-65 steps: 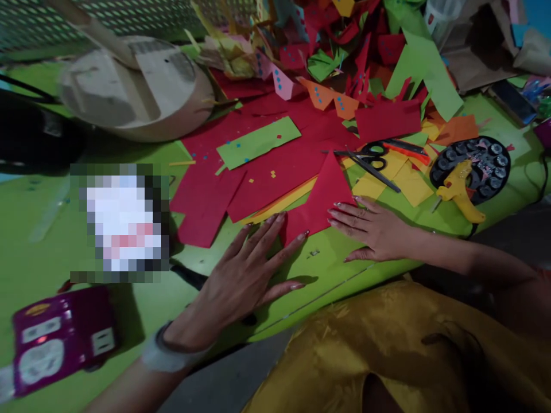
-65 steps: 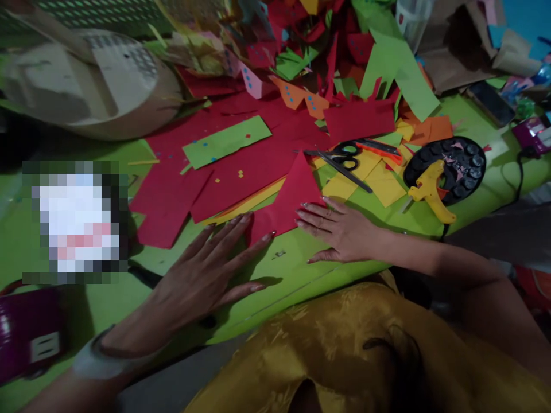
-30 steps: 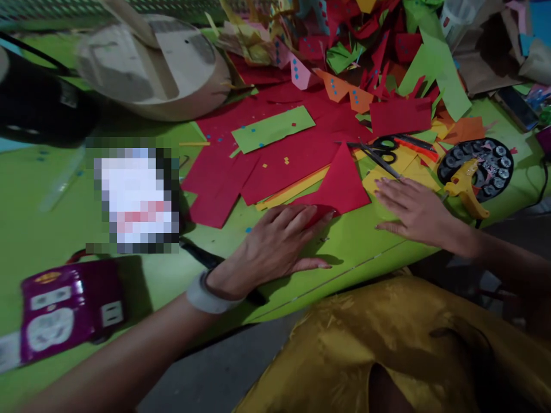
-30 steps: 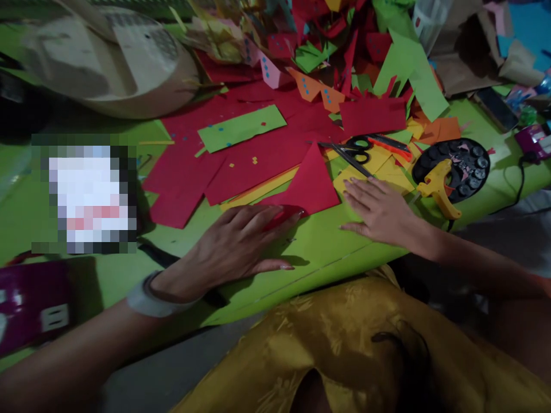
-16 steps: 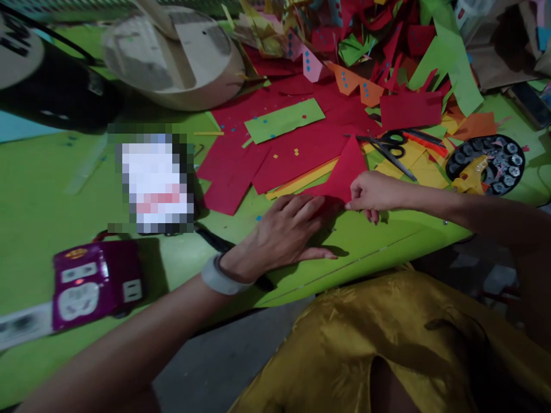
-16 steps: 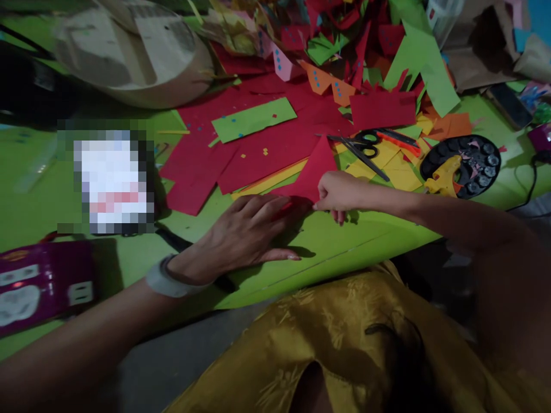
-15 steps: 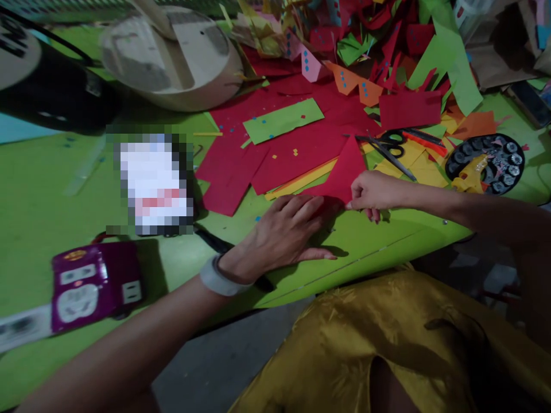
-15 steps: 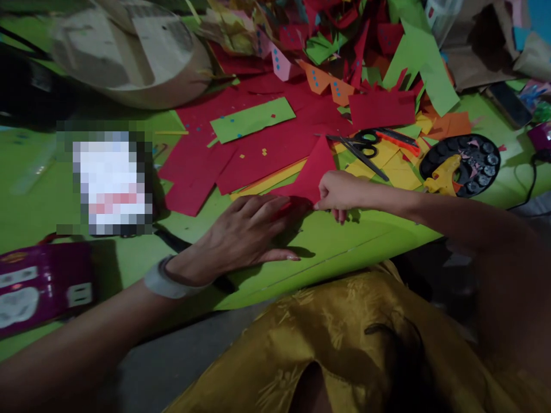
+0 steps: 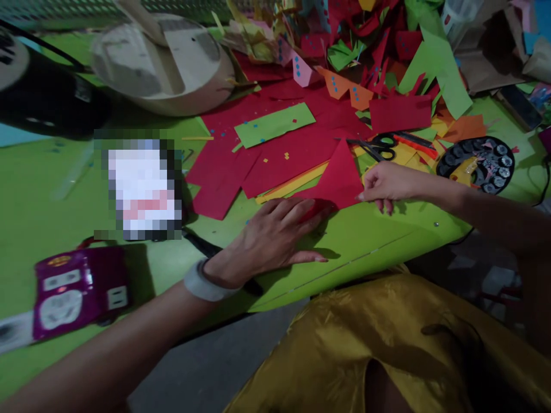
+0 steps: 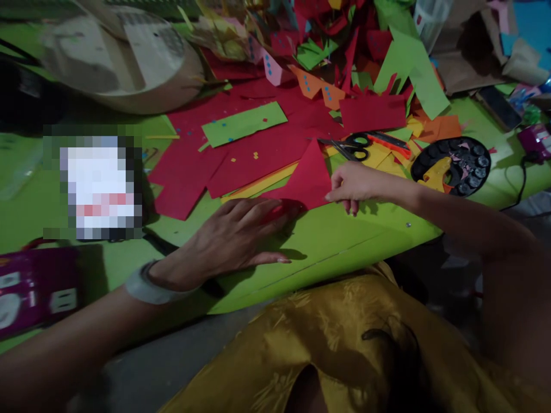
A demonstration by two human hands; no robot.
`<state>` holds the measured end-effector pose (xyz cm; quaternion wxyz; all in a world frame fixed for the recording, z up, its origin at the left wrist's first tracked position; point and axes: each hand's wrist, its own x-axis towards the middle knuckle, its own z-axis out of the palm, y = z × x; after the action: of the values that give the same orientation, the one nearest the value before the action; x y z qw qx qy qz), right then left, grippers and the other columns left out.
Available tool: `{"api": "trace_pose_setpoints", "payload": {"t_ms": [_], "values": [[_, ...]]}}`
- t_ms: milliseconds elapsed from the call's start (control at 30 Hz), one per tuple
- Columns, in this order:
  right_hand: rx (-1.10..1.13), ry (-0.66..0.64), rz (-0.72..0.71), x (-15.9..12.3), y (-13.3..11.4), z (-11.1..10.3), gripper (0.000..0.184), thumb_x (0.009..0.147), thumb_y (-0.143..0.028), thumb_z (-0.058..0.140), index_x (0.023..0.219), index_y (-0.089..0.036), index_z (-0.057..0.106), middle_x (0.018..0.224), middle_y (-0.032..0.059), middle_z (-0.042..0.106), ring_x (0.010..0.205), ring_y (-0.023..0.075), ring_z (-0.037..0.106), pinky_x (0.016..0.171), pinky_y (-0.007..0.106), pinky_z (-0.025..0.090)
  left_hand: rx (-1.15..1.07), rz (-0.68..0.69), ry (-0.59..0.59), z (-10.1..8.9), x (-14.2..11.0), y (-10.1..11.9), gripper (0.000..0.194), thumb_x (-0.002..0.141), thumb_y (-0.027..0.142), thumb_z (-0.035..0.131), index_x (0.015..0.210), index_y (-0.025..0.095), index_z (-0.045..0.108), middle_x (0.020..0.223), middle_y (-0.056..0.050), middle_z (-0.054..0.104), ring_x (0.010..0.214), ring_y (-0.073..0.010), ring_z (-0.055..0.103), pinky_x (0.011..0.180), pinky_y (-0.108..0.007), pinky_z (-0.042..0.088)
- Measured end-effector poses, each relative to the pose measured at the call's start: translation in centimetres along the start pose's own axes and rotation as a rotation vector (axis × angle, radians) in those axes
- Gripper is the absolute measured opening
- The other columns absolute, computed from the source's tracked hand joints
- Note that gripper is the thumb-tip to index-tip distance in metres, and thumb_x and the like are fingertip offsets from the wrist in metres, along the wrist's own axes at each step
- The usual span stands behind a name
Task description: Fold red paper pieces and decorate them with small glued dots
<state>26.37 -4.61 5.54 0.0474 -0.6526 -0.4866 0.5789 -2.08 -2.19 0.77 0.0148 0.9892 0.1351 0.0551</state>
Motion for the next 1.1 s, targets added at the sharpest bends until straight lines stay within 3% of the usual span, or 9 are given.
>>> {"api": "trace_pose_setpoints", "payload": {"t_ms": [200,300,333,433,567,700,867,1100], "values": [[-0.066,-0.026,-0.005,1.9,-0.6,1.2,0.026,0.086,-0.025,0.076,0.071,-0.017,0.056,0.045,-0.0017,0.063,0.042,0.0124,0.065,0.045,0.019,0.054,-0.143,-0.083,-0.037,-2.0,0.9,-0.1,0.077,0.094,0.076,0.031,0.141,0.022,0.058,0.132,-0.017,0.066,0.113,-0.0334,0.063,0.090,-0.045,0.050],[-0.070,-0.028,-0.025,2.0,-0.2,1.0,0.024,0.087,-0.023,0.074,0.072,-0.017,0.056,0.045,-0.0016,0.063,0.042,0.0132,0.065,0.045,0.020,0.053,-0.315,-0.363,0.003,-3.7,2.8,0.2,0.061,0.098,0.064,0.038,0.119,0.016,0.069,0.110,-0.015,0.073,0.092,-0.0257,0.069,0.077,-0.034,0.052],[-0.072,-0.025,-0.026,2.0,-0.2,1.0,0.023,0.088,-0.021,0.073,0.072,-0.017,0.056,0.044,-0.0021,0.063,0.040,0.0127,0.064,0.043,0.020,0.052,-0.393,-0.463,-0.037,-4.1,3.7,0.3,0.054,0.098,0.060,0.041,0.105,0.017,0.072,0.093,-0.010,0.075,0.078,-0.0217,0.069,0.068,-0.030,0.050],[-0.073,-0.017,-0.025,1.8,-0.2,1.1,0.023,0.091,-0.018,0.068,0.072,-0.018,0.055,0.043,-0.0032,0.061,0.037,0.0119,0.061,0.041,0.019,0.049,-0.785,-0.605,-0.418,-4.4,6.4,0.4,0.042,0.094,0.049,0.048,0.073,0.018,0.067,0.060,-0.001,0.069,0.051,-0.0133,0.061,0.052,-0.022,0.044],[-0.072,-0.008,-0.037,1.8,-0.3,1.2,0.028,0.090,-0.019,0.071,0.069,-0.019,0.052,0.042,-0.0036,0.060,0.037,0.0124,0.061,0.042,0.021,0.048,-1.068,-0.707,-0.576,-2.9,8.4,0.1,0.047,0.090,0.050,0.053,0.054,0.019,0.058,0.045,0.000,0.062,0.040,-0.0121,0.055,0.045,-0.022,0.044],[-0.091,-0.027,-0.063,2.0,0.0,1.2,0.032,0.086,-0.026,0.077,0.067,-0.018,0.053,0.044,-0.0031,0.061,0.037,0.0111,0.061,0.042,0.019,0.047,-1.090,-0.747,-0.590,-2.1,8.4,-0.3,0.056,0.091,0.056,0.054,0.049,0.018,0.058,0.046,-0.004,0.065,0.037,-0.0118,0.054,0.044,-0.022,0.043],[-0.116,-0.014,-0.092,1.8,0.1,1.2,0.031,0.086,-0.029,0.077,0.068,-0.017,0.055,0.045,-0.0021,0.062,0.039,0.0105,0.062,0.044,0.018,0.047,-1.091,-0.802,-0.612,-2.4,7.6,-0.6,0.054,0.092,0.053,0.054,0.050,0.019,0.060,0.046,-0.003,0.064,0.038,-0.0123,0.054,0.044,-0.023,0.044],[-0.087,-0.024,-0.098,1.6,0.0,1.3,0.039,0.083,-0.035,0.079,0.062,-0.018,0.051,0.045,-0.0029,0.062,0.040,0.0102,0.063,0.044,0.018,0.047,-1.041,-0.920,-0.638,-3.0,4.5,-1.5,0.054,0.088,0.058,0.059,0.051,0.020,0.060,0.043,-0.002,0.061,0.036,-0.0125,0.055,0.041,-0.022,0.045]]}}
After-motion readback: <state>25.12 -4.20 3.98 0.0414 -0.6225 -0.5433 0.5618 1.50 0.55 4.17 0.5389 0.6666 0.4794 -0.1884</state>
